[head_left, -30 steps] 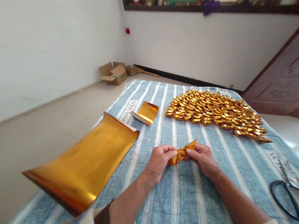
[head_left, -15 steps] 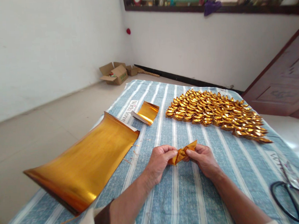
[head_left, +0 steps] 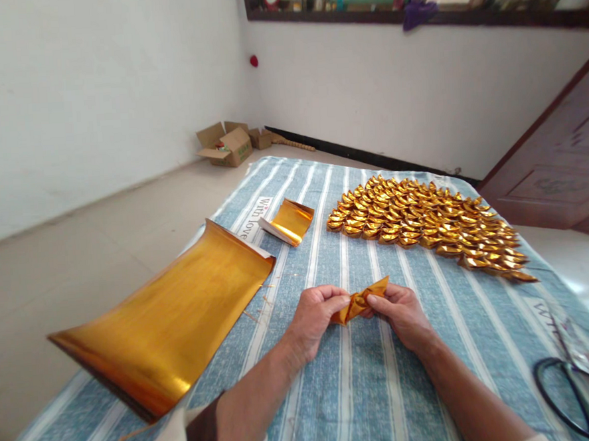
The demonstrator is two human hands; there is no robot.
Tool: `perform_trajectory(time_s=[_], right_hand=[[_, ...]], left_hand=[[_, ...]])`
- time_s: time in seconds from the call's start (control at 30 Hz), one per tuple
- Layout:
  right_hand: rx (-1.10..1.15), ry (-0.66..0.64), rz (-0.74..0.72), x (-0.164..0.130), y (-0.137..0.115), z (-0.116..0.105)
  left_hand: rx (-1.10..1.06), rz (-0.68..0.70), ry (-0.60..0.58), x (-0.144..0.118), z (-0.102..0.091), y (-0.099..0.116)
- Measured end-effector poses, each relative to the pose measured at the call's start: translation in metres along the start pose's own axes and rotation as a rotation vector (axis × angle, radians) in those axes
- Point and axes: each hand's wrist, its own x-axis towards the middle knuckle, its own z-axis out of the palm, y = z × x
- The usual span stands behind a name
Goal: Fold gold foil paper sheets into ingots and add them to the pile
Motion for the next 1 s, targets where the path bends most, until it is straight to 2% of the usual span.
perform_trajectory(time_s=[1.0], right_hand=[[0.011, 0.0, 0.011, -0.0002, 0.0011, -0.0003]], left_hand=[[0.013, 0.038, -0.008, -0.0002, -0.0012, -0.0026]])
